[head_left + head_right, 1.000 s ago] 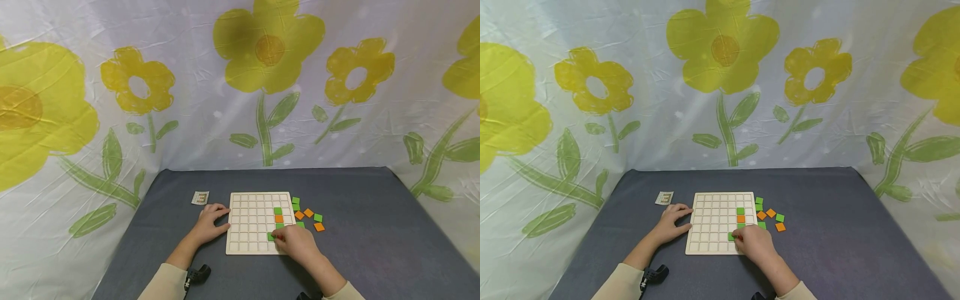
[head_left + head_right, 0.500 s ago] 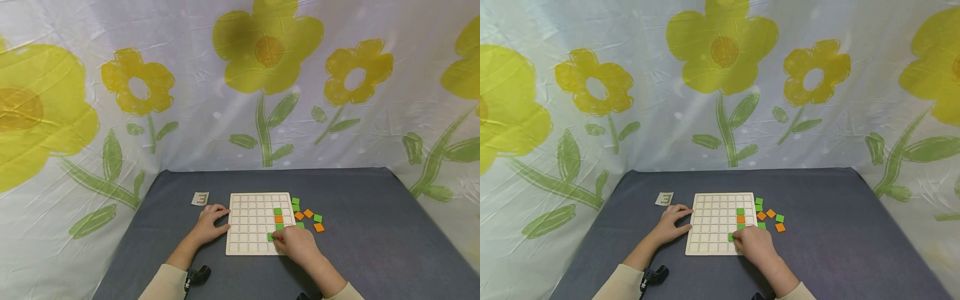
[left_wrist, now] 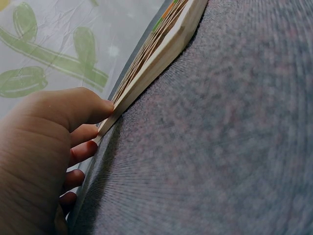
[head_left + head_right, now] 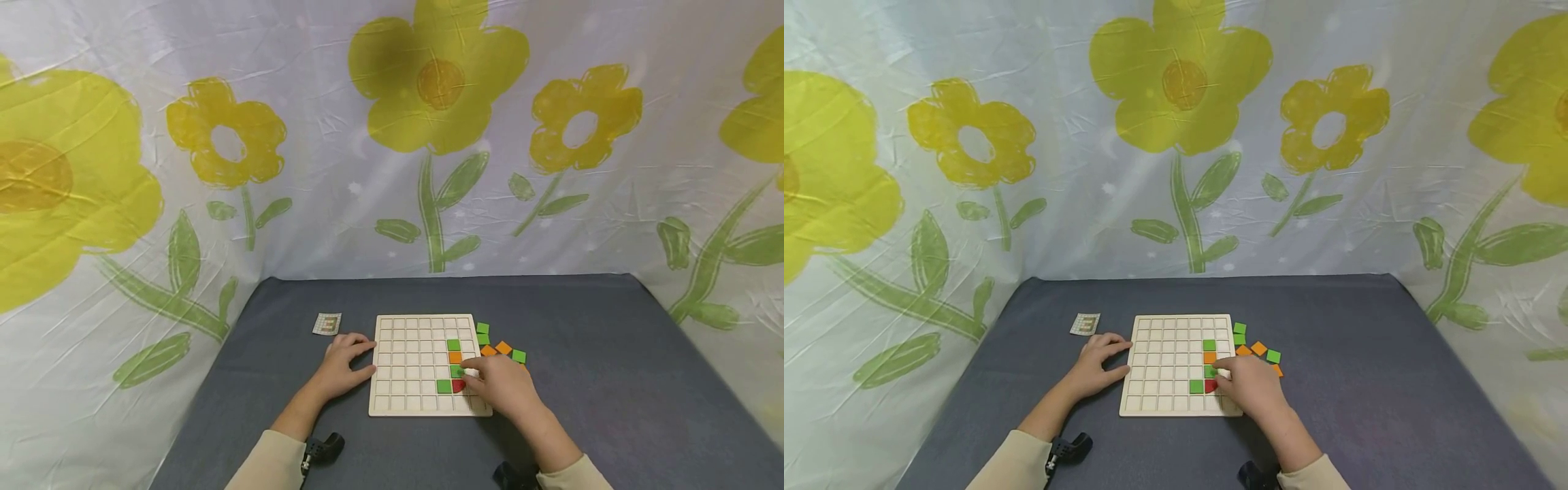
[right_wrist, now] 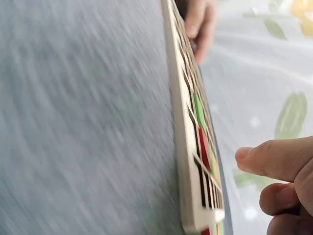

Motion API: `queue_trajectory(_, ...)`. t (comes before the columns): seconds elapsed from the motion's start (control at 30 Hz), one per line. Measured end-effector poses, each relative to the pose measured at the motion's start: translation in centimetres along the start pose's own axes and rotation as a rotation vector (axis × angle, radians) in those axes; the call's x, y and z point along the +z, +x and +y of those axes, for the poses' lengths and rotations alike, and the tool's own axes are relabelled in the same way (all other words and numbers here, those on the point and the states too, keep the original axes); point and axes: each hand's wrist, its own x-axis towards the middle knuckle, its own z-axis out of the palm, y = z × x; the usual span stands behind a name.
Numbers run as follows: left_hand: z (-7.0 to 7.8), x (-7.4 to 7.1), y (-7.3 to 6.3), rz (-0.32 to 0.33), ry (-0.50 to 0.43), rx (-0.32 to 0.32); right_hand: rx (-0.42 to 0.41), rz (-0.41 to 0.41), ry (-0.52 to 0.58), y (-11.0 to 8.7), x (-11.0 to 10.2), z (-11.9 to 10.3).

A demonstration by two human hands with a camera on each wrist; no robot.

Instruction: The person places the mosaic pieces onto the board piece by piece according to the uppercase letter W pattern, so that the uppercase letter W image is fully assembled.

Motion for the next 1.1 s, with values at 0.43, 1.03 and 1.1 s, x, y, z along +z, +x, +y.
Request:
queue_trajectory(0.43, 0.1, -0.1, 0.0, -0.002, -0.009, -0.005, 0.174, -0.029, 0.172, 0.2, -2.2, 5.8)
queue_trajectory(1.03, 0.1, 0.0, 0.1, -0.003, -0.004, -0.015, 0.242, -0.205, 0.435, -0.9, -2.9, 12.8)
queue_trajectory(1.1, 0.1, 0.0, 0.1, -0.005, -0.006, -0.016, 0.245, -0.204, 0.439, -0.9, -2.8, 12.9)
